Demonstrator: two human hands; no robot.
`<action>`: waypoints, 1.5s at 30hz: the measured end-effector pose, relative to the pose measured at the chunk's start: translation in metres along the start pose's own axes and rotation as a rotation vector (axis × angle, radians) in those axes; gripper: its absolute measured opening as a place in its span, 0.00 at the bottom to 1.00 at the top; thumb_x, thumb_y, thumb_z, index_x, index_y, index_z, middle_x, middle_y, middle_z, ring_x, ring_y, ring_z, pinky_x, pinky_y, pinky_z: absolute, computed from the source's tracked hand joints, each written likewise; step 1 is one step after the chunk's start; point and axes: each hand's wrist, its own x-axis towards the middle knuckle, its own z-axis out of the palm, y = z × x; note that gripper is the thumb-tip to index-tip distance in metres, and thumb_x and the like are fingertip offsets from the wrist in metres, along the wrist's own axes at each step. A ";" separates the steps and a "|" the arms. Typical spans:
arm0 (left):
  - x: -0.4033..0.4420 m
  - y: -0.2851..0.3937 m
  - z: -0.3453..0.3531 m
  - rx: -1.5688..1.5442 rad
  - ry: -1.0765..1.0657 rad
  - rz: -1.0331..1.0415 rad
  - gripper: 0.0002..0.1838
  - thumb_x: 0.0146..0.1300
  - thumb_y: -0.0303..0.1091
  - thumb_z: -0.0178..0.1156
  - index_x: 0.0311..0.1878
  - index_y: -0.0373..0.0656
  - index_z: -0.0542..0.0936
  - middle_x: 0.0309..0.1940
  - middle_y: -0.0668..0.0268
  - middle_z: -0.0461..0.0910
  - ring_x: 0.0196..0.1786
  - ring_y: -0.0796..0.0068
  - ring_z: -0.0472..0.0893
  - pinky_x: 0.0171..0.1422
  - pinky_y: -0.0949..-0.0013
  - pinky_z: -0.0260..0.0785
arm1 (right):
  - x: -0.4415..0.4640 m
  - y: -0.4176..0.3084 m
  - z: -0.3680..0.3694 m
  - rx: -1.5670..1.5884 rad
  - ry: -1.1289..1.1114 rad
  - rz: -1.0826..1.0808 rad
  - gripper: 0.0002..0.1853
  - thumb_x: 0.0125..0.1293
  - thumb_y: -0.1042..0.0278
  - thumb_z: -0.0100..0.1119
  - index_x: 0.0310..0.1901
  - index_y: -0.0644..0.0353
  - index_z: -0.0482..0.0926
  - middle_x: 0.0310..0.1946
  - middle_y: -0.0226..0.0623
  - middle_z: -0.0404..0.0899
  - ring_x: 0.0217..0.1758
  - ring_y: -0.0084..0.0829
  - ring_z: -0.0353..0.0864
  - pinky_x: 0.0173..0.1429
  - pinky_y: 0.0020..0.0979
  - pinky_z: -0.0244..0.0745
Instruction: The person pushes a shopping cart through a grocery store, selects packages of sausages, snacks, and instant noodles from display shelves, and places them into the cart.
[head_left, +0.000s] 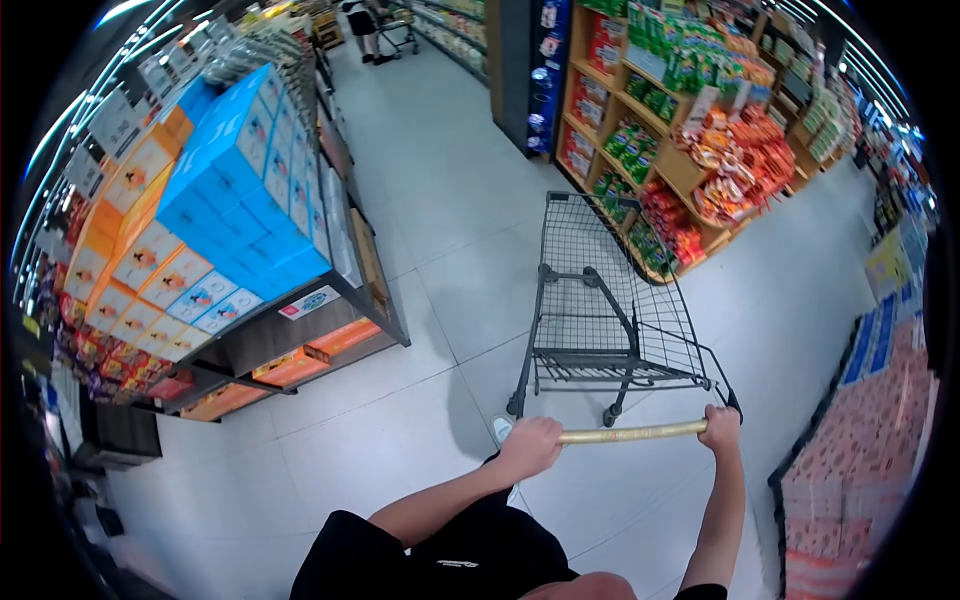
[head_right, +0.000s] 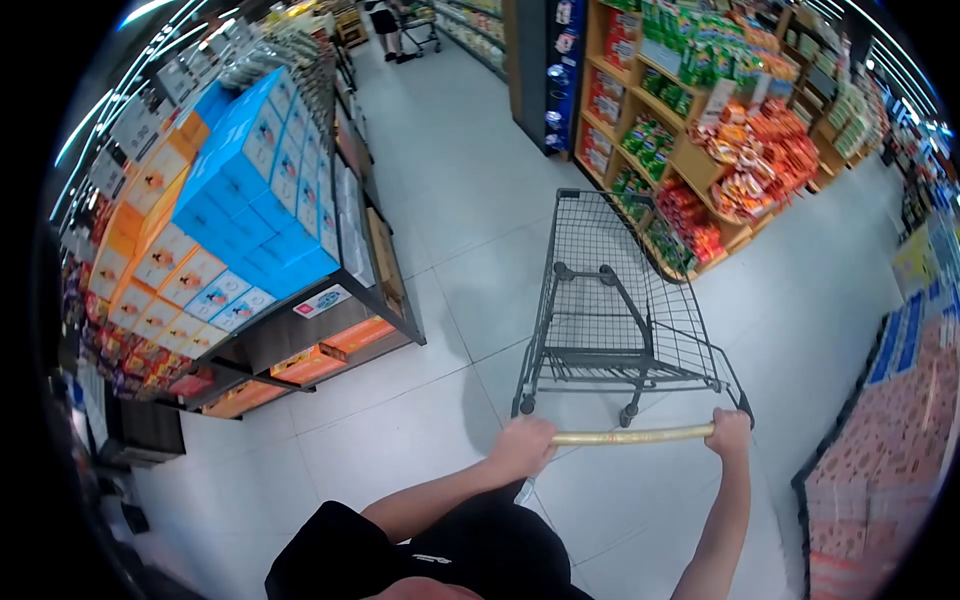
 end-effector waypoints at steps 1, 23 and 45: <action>-0.001 0.003 0.001 -0.013 -0.016 -0.025 0.10 0.56 0.37 0.62 0.33 0.42 0.74 0.29 0.61 0.77 0.35 0.58 0.79 0.38 0.55 0.70 | 0.015 0.006 0.003 0.008 0.046 -0.059 0.07 0.41 0.71 0.63 0.20 0.56 0.73 0.18 0.42 0.76 0.24 0.46 0.78 0.35 0.44 0.71; 0.101 -0.130 -0.063 0.077 -0.067 -0.601 0.14 0.60 0.43 0.63 0.38 0.42 0.78 0.27 0.57 0.82 0.33 0.53 0.84 0.38 0.51 0.75 | 0.424 -0.111 -0.017 0.035 0.315 -0.663 0.11 0.34 0.71 0.67 0.21 0.54 0.73 0.19 0.39 0.78 0.27 0.43 0.79 0.39 0.41 0.70; 0.222 -0.329 -0.149 0.586 0.205 -1.140 0.09 0.45 0.38 0.63 0.30 0.47 0.82 0.26 0.59 0.84 0.35 0.56 0.85 0.41 0.54 0.75 | 0.682 -0.288 -0.061 0.266 0.442 -0.862 0.08 0.38 0.68 0.68 0.21 0.54 0.77 0.19 0.38 0.79 0.25 0.42 0.80 0.37 0.39 0.71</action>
